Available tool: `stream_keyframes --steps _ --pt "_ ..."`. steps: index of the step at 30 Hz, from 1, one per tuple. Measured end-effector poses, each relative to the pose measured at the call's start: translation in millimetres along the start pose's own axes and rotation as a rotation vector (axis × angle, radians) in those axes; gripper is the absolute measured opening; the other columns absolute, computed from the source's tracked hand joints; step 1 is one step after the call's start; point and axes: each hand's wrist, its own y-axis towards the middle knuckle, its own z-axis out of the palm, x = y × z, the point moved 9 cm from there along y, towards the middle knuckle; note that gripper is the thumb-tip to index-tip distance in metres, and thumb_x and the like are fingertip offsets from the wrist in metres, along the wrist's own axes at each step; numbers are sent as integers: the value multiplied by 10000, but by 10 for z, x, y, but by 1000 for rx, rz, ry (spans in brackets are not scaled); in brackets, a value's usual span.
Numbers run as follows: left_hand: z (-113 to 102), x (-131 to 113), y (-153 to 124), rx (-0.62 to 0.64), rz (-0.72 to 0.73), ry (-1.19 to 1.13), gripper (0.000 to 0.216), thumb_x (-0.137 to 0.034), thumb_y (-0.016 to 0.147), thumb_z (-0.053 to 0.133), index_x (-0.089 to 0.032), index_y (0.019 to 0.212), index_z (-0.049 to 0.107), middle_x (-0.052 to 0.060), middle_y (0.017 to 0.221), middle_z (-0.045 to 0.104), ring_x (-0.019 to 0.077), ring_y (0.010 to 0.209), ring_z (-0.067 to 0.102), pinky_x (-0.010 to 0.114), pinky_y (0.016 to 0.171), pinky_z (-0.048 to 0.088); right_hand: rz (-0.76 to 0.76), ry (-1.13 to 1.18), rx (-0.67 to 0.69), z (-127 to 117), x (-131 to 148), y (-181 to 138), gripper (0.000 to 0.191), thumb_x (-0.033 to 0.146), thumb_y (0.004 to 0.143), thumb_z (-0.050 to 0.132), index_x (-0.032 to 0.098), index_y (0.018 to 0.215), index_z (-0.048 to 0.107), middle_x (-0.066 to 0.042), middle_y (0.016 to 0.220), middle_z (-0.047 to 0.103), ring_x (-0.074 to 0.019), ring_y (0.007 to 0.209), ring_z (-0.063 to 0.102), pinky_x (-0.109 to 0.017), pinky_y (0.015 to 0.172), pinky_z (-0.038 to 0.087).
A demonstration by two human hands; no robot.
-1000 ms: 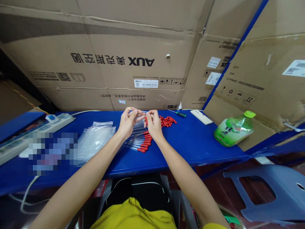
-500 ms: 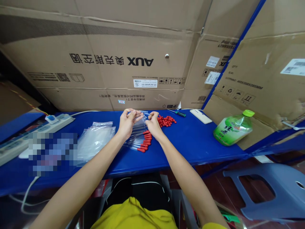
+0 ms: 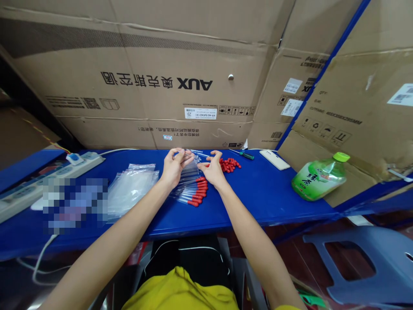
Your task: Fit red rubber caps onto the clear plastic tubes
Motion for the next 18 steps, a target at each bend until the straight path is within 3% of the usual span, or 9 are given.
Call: stream_keyframes --steps 3,7,14,18 --pt "-3 5 -2 -2 3 -3 174 -230 938 698 -172 958 536 38 864 753 159 836 768 403 926 616 35 46 -33 -39 31 -13 777 370 578 883 292 1090 305 24 1073 553 -107 635 687 -273 616 577" --pt "-23 17 5 -11 -1 -3 198 -250 926 719 -170 948 539 37 858 750 163 840 770 413 934 613 86 38 -25 -30 38 -24 697 454 563 901 266 976 372 84 802 591 -77 463 530 -198 414 391" --pt "-47 42 19 -24 -17 -19 190 -229 927 712 -163 950 535 45 848 753 167 811 772 421 926 613 140 -89 -1 -38 -40 8 681 476 455 940 252 795 395 155 516 373 -76 487 349 -206 482 294" --pt "-71 63 32 -42 -32 -23 201 -239 920 723 -168 954 538 39 857 753 163 831 773 419 943 609 86 -190 54 2 49 3 575 578 571 883 231 673 436 101 527 390 -83 506 324 -227 489 253"
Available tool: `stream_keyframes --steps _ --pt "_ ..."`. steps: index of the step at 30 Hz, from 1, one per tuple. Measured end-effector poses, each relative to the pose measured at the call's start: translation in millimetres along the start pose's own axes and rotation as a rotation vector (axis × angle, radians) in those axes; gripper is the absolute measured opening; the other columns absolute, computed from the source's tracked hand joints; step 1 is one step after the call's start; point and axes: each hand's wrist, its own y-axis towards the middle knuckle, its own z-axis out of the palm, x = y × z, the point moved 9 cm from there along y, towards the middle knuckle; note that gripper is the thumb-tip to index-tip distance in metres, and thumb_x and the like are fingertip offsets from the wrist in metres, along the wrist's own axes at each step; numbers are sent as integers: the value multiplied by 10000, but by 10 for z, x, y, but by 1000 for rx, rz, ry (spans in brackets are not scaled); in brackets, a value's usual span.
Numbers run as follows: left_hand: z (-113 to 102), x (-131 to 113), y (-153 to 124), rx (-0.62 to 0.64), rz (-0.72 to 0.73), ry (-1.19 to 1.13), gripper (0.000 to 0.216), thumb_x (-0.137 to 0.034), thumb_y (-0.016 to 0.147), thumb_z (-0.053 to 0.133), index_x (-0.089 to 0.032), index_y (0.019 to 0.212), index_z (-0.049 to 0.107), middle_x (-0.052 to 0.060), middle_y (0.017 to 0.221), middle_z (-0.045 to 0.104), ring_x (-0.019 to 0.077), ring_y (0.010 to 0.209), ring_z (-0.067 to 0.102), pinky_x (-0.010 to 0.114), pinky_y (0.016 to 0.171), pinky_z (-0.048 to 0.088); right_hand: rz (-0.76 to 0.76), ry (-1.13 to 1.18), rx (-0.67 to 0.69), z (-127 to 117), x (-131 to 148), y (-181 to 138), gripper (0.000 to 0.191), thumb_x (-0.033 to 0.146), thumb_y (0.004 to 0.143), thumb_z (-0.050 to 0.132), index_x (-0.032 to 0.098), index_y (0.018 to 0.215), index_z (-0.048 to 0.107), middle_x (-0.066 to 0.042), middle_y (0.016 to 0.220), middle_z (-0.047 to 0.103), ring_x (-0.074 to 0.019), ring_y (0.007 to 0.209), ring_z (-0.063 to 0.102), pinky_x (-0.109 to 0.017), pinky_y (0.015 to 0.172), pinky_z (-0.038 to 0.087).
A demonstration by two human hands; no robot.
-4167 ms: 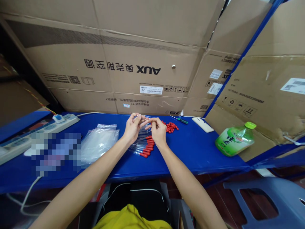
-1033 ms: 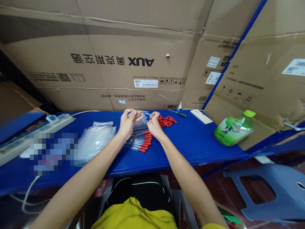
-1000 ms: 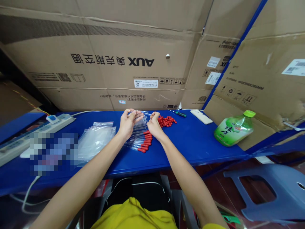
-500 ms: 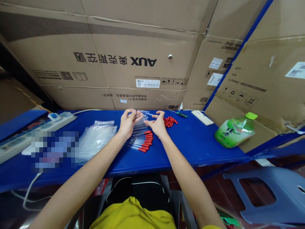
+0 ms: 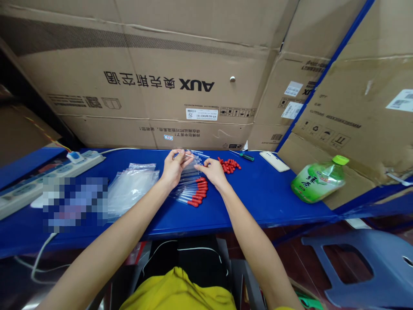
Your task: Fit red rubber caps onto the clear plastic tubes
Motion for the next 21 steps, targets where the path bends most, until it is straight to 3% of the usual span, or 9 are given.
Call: stream_keyframes --steps 4,8,12,21 --pt "-29 20 26 -13 -3 1 237 -266 904 749 -170 945 535 44 864 752 173 847 774 440 952 605 -56 122 82 91 109 -32 427 590 759 741 227 790 517 89 575 454 -94 498 379 -227 485 302" --pt "-38 20 48 -20 -2 -32 243 -275 901 755 -176 936 536 43 888 756 172 883 773 432 976 597 -120 244 63 100 210 -48 434 533 737 781 234 970 571 40 745 654 -130 614 584 -245 553 444" --pt "1 18 36 -20 -22 -76 212 -243 912 746 -171 944 548 65 928 766 189 944 772 420 1005 586 -171 218 15 83 261 -59 387 541 788 761 219 946 615 -21 814 728 -192 764 707 -300 669 533" --pt "115 58 -33 18 -85 -116 124 -167 951 685 -146 964 563 121 1010 773 225 1040 760 438 1057 563 -304 27 16 162 340 -147 302 534 959 600 254 992 492 -11 813 749 -199 722 734 -328 706 538"
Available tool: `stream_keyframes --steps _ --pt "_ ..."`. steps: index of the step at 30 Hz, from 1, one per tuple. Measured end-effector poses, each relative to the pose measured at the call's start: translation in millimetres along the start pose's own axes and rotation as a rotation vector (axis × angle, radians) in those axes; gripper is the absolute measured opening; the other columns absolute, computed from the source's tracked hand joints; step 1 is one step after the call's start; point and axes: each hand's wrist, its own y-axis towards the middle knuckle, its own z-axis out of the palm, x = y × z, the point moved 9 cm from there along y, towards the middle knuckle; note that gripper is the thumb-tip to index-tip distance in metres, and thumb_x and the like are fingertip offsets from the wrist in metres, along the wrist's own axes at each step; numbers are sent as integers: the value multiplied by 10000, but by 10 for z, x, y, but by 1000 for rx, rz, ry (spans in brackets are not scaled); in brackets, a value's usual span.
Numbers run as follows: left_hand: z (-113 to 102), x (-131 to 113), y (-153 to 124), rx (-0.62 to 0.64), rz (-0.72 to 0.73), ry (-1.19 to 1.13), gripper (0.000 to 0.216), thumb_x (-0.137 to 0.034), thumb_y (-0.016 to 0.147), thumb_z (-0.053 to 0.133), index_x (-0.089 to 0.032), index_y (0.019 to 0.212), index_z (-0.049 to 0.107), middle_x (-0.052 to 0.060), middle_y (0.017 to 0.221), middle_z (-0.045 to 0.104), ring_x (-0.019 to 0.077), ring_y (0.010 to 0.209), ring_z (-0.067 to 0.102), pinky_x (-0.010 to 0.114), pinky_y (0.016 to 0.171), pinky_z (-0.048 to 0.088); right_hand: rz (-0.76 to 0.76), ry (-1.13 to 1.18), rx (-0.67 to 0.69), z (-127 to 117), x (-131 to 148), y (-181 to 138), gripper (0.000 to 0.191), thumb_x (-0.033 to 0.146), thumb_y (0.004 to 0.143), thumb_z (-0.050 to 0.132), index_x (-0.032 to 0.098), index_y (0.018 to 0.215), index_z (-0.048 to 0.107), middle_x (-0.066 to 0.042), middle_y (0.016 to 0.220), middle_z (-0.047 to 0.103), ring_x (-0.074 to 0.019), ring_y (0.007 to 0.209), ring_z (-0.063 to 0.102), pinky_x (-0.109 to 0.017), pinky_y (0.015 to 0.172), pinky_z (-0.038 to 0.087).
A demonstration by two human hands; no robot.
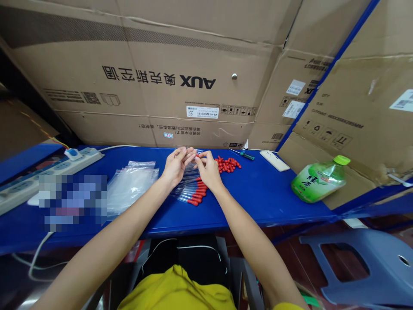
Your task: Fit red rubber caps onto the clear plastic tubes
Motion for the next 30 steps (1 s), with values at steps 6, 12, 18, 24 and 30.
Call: stream_keyframes --steps 6,12,18,24,30 --pt "36 -11 -13 17 -1 -9 117 -157 944 688 -147 942 571 94 956 775 218 1005 768 443 1056 564 -36 18 -31 -23 49 -10 312 550 983 564 252 984 473 -14 812 743 -181 718 719 -311 687 532" --pt "97 -85 -35 83 57 24 220 -218 881 778 -148 923 574 83 931 772 222 944 776 447 1010 587 -75 24 -74 -49 78 -28 322 558 992 551 246 976 474 -22 825 743 -166 707 700 -303 676 536" --pt "129 -154 -57 96 94 100 221 -248 894 764 -151 925 568 80 916 762 213 907 774 442 969 603 -103 -12 -76 -63 99 -41 305 543 1002 545 250 963 471 -23 831 746 -175 719 712 -307 685 543" --pt "160 -203 -77 137 99 154 225 -263 897 760 -155 931 565 67 889 755 192 876 766 424 943 612 -122 -2 -67 -57 125 -46 296 527 1004 556 247 952 473 -23 821 739 -172 714 713 -297 669 541" --pt "175 -209 -67 177 93 148 262 -285 880 781 -160 942 559 66 898 750 197 891 766 431 946 609 -94 56 -61 -51 115 -50 303 537 1003 555 251 950 474 -19 851 742 -159 720 718 -287 675 549"
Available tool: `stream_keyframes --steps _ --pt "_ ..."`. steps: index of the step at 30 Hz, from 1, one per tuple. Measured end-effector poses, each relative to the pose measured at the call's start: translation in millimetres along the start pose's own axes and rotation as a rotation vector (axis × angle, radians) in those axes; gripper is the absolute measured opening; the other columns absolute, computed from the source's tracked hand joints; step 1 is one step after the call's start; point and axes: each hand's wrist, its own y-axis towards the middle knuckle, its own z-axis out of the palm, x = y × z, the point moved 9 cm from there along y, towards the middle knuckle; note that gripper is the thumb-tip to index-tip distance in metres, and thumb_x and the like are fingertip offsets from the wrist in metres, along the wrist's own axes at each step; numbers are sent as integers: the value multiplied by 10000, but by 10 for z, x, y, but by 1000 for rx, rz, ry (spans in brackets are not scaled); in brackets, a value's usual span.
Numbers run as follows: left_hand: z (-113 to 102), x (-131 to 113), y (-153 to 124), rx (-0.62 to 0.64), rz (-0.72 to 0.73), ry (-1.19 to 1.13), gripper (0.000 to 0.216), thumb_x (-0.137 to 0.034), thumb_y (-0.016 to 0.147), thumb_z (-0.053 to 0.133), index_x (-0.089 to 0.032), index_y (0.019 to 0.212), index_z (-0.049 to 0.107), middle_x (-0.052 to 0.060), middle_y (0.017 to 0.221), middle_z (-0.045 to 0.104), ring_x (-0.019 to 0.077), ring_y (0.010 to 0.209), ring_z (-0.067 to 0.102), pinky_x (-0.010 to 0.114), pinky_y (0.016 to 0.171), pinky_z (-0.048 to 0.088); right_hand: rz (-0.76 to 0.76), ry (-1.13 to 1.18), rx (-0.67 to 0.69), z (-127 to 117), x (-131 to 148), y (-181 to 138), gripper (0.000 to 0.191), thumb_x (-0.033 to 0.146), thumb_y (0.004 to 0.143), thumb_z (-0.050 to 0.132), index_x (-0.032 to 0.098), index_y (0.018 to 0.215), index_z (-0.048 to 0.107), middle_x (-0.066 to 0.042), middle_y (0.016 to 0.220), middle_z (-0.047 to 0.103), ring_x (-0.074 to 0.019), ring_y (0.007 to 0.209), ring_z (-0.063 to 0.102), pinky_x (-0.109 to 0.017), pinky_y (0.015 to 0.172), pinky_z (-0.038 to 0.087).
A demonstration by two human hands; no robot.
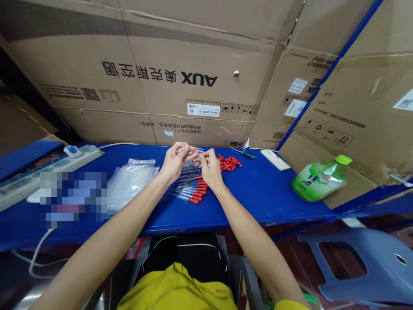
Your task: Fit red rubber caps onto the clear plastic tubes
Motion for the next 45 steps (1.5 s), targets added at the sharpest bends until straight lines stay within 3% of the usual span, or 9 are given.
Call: stream_keyframes --steps 10,20,24,27,30,33,36,40,45 --pt "-21 24 28 59 -50 19 274 -293 870 795 -156 935 567 58 881 740 203 879 766 424 920 622 26 117 64 45 -55 42 374 596 949 617 251 907 477 -11 776 737 -159 654 704 -276 603 536" --pt "22 65 -3 76 -38 -5 285 -311 865 794 -166 958 567 62 890 751 217 929 762 455 1002 566 -161 -359 117 -51 164 29 245 476 1009 539 235 982 503 -67 851 731 -215 721 721 -320 666 538" --pt "66 20 -20 33 -50 -135 179 -258 912 716 -173 970 569 46 907 724 214 974 745 435 1023 543 -52 -219 47 -78 91 60 295 516 978 585 234 1030 516 -32 822 737 -180 646 690 -293 631 539" --pt "79 -60 -26 5 -55 -279 55 -167 938 602 -179 900 565 10 815 646 172 902 713 402 1014 543 11 -161 80 -46 39 62 297 528 989 560 233 1021 565 0 755 718 -158 587 656 -275 590 520" --pt "55 -105 -20 -31 -78 -397 218 -186 986 481 -195 769 491 -21 664 485 117 675 591 343 943 561 -5 -153 137 13 69 45 306 516 1004 537 228 935 614 -4 746 711 -157 612 664 -283 622 527" --pt "-21 -145 -4 -95 -55 -469 324 -219 1019 426 -205 697 387 -40 611 340 97 537 422 250 769 551 -4 -89 148 80 105 18 287 510 978 587 229 989 641 -23 852 738 -170 696 704 -304 686 559" --pt "-61 -197 6 -119 -15 -506 356 -247 1030 435 -205 685 356 -39 616 316 95 523 378 219 664 509 0 -69 190 201 131 -19 259 487 941 649 234 994 639 -13 824 727 -184 707 719 -320 703 567" --pt "-58 -236 -17 -116 -41 -512 469 -417 1049 436 -208 653 295 -33 603 319 100 532 396 228 633 505 14 -63 167 241 128 -39 239 466 936 651 230 913 617 -3 763 709 -174 648 702 -319 679 555" --pt "-141 -329 -59 -149 9 -523 593 -496 1039 466 -211 615 165 -53 529 192 84 420 230 229 395 279 41 40 159 274 99 -51 271 472 872 742 222 912 646 -5 782 709 -171 672 692 -320 685 567"
